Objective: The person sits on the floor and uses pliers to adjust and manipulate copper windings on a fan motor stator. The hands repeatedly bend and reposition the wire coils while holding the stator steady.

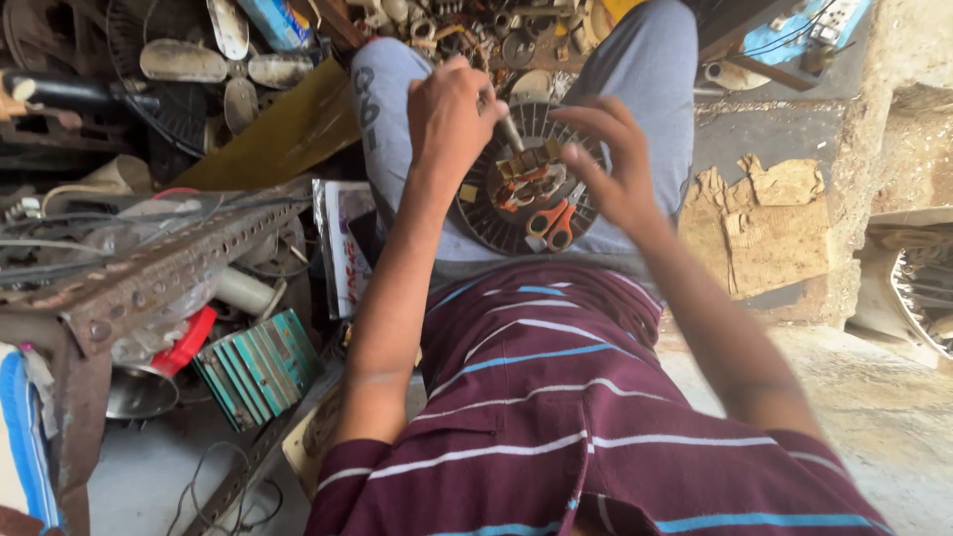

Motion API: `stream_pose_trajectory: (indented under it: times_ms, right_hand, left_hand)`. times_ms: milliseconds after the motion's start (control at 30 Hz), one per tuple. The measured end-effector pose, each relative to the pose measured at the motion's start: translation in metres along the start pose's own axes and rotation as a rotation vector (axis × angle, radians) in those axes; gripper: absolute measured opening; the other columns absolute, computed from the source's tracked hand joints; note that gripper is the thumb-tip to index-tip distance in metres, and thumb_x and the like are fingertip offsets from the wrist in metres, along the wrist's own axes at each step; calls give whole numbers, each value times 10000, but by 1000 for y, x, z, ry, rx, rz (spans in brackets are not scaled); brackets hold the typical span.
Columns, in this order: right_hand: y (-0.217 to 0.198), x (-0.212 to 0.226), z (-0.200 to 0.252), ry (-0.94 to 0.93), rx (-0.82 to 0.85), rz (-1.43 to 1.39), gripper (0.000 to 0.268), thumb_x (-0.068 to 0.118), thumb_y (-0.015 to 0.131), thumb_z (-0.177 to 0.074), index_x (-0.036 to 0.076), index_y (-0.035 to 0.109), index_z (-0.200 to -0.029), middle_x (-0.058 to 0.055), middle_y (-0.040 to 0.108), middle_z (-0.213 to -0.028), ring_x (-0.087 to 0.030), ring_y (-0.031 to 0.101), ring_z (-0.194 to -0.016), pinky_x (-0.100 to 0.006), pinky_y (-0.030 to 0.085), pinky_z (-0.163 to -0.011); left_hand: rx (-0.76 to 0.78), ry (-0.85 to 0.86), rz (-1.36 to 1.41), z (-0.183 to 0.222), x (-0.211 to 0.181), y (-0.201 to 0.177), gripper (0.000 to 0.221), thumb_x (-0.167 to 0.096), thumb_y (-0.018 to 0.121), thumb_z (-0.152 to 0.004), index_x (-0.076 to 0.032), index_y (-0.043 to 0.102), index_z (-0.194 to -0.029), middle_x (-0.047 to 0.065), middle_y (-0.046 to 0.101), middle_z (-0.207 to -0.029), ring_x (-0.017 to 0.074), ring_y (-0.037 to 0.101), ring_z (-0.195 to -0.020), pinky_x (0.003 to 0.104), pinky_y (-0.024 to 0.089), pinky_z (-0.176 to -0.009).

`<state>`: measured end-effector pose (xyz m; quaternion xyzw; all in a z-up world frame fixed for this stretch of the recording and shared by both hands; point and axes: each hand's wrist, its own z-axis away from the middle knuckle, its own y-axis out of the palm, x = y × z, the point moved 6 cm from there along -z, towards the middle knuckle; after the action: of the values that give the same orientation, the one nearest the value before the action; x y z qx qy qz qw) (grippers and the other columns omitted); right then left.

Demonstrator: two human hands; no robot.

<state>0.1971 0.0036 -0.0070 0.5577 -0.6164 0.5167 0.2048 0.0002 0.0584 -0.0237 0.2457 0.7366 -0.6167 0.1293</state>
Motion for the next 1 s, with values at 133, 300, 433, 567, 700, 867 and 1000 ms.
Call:
stream_pose_trajectory:
  times_ms: [133,300,433,567,700,867,1000]
  right_hand:
    - [29,-41,-15,332,360,-471,586,463,376,-1128,-24,696,-1061,-62,638,-1082,-160,687,-1027,-319,562,-919]
    - [44,-74,-10,615,439,-396,427,368,495,-1092,17,737,-1062,-75,720,-942,-160,637,-863,-330,524,-828]
    - [20,-51,0,365,-75,-278,145,215,700,-1008,96,710,-1090,-36,648,-1007,-164,681,-838,-344,566,-735]
    - [33,14,45,-379,30,407,275,67,830,-797,86,768,-1064,-98,652,-879,-286,611,-780,-410,451,-662]
    - [27,18,63,-197,-50,299,291,78,856,-763,78,752,-1035,-97,601,-842,-287,604,-763,-387,461,-668]
    - [38,-30,70,591,-185,-478,37,31,774,-912,30,740,-898,-48,677,-842,-135,707,-670,-263,532,-566]
    - [43,-44,73,590,-236,-656,128,11,776,-942,-2,684,-854,-67,720,-864,-104,694,-757,-241,551,-662]
  left_hand:
    - [-77,-16,12,30,-9,-42,206,-242,870,-821,-72,758,-787,87,657,-799,278,658,-750,461,458,-718]
    - [243,-10,278,92,-44,-46,182,-230,795,-872,-72,766,-957,87,659,-888,267,671,-835,427,488,-793]
    - [278,152,192,111,-78,-37,302,-183,786,-792,-24,752,-1047,98,657,-925,291,666,-870,455,455,-807]
    - [307,185,49,114,-82,-41,101,-148,753,-824,-73,751,-891,73,656,-876,270,665,-899,463,449,-885]
    - [171,265,-95,98,-90,-57,60,-92,704,-897,-74,755,-871,64,656,-872,232,652,-885,553,403,-1156]
    - [0,347,-100,34,-94,-40,114,-66,737,-882,-58,731,-768,130,694,-1015,255,663,-879,449,473,-886]
    - [151,109,5,-15,-50,-2,128,-169,866,-761,-86,769,-747,124,701,-913,268,703,-833,416,543,-790]
